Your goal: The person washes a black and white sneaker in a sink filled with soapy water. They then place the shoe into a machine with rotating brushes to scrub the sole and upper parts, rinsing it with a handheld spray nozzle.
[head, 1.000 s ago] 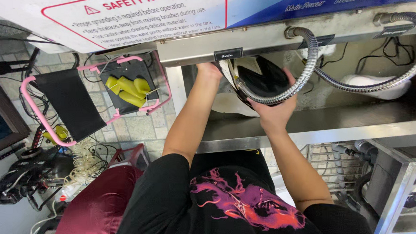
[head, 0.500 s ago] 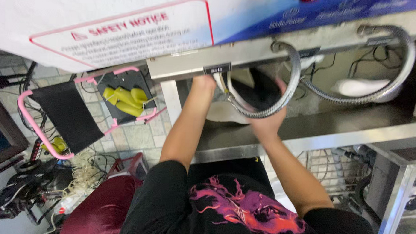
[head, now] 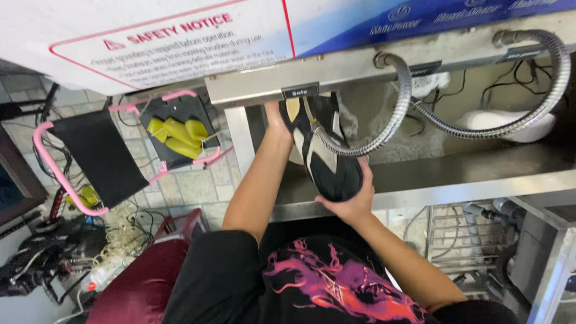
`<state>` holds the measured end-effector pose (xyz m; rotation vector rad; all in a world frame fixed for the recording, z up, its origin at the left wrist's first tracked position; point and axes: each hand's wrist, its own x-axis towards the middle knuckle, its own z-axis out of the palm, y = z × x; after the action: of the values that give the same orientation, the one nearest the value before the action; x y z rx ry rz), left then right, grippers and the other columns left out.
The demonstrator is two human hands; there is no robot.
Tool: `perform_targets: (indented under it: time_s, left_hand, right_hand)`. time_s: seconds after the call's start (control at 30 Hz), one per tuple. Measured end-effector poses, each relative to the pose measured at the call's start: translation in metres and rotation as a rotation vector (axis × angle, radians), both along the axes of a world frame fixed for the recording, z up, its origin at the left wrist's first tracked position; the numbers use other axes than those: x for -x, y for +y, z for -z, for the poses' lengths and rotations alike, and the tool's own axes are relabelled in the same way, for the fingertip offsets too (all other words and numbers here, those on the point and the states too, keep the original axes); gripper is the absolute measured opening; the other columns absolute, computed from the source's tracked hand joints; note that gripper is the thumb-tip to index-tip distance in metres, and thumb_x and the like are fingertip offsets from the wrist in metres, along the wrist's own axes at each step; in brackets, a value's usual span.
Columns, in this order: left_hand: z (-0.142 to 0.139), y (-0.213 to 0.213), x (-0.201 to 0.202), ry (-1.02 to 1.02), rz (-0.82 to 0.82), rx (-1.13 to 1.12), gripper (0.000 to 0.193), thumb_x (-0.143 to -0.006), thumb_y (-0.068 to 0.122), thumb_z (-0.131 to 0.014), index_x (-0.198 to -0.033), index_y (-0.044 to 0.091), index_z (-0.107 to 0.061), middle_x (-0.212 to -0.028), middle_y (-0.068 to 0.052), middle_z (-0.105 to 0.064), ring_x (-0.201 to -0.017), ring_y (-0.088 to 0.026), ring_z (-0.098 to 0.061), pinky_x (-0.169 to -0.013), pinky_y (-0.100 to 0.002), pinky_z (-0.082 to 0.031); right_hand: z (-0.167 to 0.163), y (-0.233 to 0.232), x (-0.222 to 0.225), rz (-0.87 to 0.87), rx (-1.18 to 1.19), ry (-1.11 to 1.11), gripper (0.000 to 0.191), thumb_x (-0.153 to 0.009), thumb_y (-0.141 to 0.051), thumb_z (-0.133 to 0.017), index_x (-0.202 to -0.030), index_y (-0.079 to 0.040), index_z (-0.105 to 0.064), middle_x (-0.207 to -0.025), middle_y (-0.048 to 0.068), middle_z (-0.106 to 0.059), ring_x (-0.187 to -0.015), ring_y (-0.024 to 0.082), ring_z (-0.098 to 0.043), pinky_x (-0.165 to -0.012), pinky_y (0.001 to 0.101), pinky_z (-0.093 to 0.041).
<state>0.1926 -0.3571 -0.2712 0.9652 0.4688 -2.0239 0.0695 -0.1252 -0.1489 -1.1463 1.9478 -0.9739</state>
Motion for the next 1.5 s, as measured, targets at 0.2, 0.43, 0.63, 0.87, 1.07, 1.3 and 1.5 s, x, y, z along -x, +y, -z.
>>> perform_targets:
  time_s: [0.2,0.43,0.63,0.87,1.07,1.3,1.5]
  left_hand:
    - [0.002,0.017,-0.004,0.149,-0.037,0.182,0.054,-0.102,0.042,-0.048,-0.130,-0.003,-0.061,-0.128,-0.021,-0.066,-0.115,-0.035,-0.065,-0.104,-0.046,-0.053]
    - [-0.003,0.020,-0.010,0.146,-0.005,0.242,0.057,-0.101,0.048,-0.055,-0.123,-0.004,-0.063,-0.117,-0.020,-0.069,-0.104,-0.033,-0.067,-0.093,-0.043,-0.057]
    - [-0.010,0.020,-0.018,0.055,0.040,0.262,0.058,-0.099,0.048,-0.057,-0.123,-0.004,-0.063,-0.116,-0.019,-0.067,-0.102,-0.031,-0.068,-0.089,-0.042,-0.058]
    - [-0.012,0.006,-0.011,-0.141,0.082,0.259,0.055,-0.103,0.043,-0.054,-0.130,-0.005,-0.058,-0.119,-0.021,-0.064,-0.103,-0.031,-0.067,-0.086,-0.043,-0.060]
    - [-0.007,-0.014,-0.007,0.025,0.005,0.233,0.058,-0.102,0.046,-0.047,-0.130,-0.005,-0.055,-0.119,-0.022,-0.065,-0.105,-0.032,-0.067,-0.089,-0.045,-0.060]
    - [0.002,-0.022,-0.004,-0.001,-0.017,0.176,0.057,-0.104,0.045,-0.048,-0.132,-0.004,-0.054,-0.123,-0.022,-0.064,-0.109,-0.033,-0.066,-0.093,-0.046,-0.059]
    - [0.005,-0.019,-0.004,0.048,0.008,0.115,0.058,-0.102,0.047,-0.048,-0.131,-0.003,-0.055,-0.122,-0.022,-0.064,-0.108,-0.033,-0.066,-0.092,-0.046,-0.059]
  right_hand:
    - [0.007,0.014,0.004,-0.070,0.099,-0.022,0.125,-0.058,-0.027,-0.102,-0.153,0.001,-0.026,-0.149,0.027,-0.049,-0.136,0.035,-0.057,-0.116,0.0430,-0.047]
    - [-0.006,0.001,0.008,-0.111,0.048,-0.030,0.122,-0.059,-0.027,-0.100,-0.153,-0.001,-0.026,-0.150,0.024,-0.052,-0.135,0.034,-0.058,-0.116,0.0429,-0.046]
    - [-0.010,0.001,0.005,-0.110,-0.077,-0.051,0.122,-0.055,-0.027,-0.101,-0.153,-0.002,-0.032,-0.147,0.022,-0.055,-0.133,0.033,-0.061,-0.113,0.0424,-0.048]
    - [-0.009,-0.002,-0.001,-0.092,-0.120,-0.073,0.123,-0.055,-0.029,-0.101,-0.152,-0.001,-0.031,-0.141,0.024,-0.059,-0.131,0.034,-0.061,-0.111,0.0423,-0.048]
    - [0.003,-0.013,0.006,-0.063,-0.141,-0.022,0.129,-0.050,-0.031,-0.104,-0.151,0.001,-0.031,-0.136,0.024,-0.061,-0.128,0.034,-0.062,-0.110,0.0423,-0.048]
    - [-0.005,-0.017,0.019,-0.013,-0.094,-0.097,0.130,-0.042,-0.035,-0.104,-0.147,0.002,-0.036,-0.136,0.021,-0.060,-0.127,0.030,-0.060,-0.111,0.0414,-0.047]
    - [-0.017,-0.011,-0.003,-0.180,-0.131,-0.218,0.130,-0.054,-0.032,-0.103,-0.157,0.003,-0.031,-0.154,0.024,-0.047,-0.141,0.032,-0.051,-0.118,0.0431,-0.042]
